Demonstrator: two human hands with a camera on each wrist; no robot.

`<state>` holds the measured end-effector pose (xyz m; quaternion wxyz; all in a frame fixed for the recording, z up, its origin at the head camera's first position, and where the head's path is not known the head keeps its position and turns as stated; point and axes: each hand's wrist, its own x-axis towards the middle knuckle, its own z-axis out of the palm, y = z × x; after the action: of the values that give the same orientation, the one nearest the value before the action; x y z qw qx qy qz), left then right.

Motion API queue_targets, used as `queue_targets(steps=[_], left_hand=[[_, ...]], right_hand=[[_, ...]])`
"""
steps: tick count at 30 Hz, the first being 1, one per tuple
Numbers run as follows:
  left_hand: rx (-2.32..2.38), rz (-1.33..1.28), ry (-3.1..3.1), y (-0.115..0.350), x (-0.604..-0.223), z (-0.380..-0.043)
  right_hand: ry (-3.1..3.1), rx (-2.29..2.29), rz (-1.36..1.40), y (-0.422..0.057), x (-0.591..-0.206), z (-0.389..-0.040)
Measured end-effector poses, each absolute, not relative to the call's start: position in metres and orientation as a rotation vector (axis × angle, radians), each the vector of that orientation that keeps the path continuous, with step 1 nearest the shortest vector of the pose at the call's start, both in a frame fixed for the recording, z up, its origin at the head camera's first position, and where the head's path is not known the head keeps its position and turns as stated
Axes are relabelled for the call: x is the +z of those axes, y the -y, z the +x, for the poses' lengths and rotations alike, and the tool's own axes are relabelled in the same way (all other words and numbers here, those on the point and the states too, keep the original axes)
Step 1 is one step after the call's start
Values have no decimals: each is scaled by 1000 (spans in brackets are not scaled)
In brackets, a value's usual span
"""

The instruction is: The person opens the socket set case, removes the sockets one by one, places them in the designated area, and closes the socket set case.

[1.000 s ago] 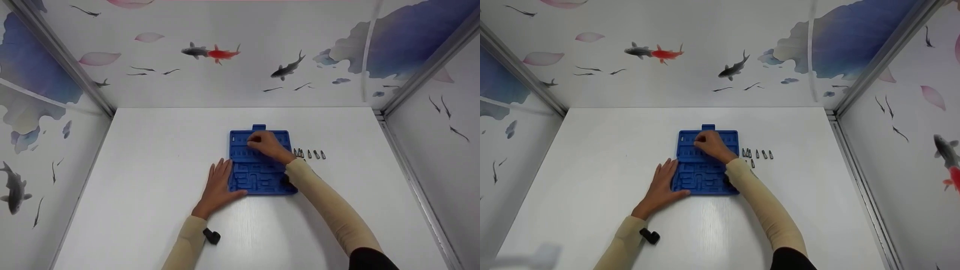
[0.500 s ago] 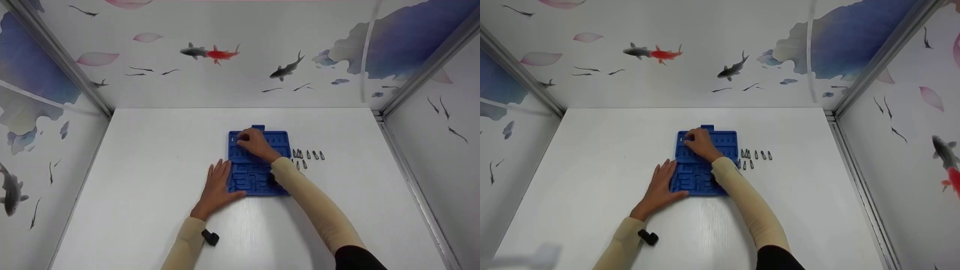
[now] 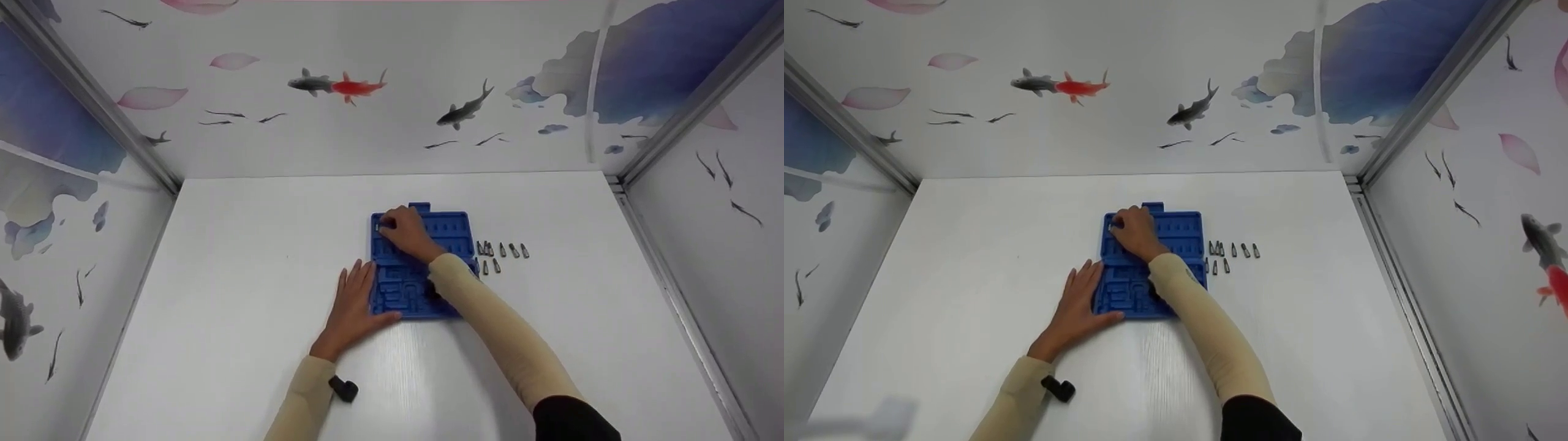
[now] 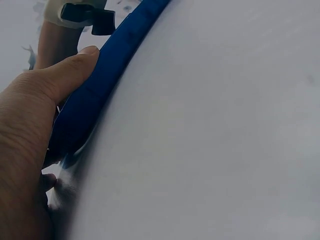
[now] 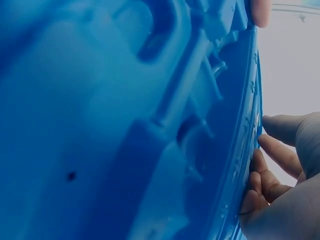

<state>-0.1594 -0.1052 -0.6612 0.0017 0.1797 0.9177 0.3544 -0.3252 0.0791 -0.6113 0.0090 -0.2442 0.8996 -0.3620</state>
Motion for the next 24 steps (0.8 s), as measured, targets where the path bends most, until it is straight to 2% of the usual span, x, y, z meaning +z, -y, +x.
queue_targets(steps=[6,15,24], left_hand=[[1087,555,-2897,105,-662,-157],[1073,559,-2899,105,-665,-158],[1110,541,-2876,105,-661,-160]], right_hand=[[-2878,-1002,-803,-75,-616,-325],[-2826,-879,-630,-72,-613,-321],[-2756,-962,-518,-70,-605,-323]])
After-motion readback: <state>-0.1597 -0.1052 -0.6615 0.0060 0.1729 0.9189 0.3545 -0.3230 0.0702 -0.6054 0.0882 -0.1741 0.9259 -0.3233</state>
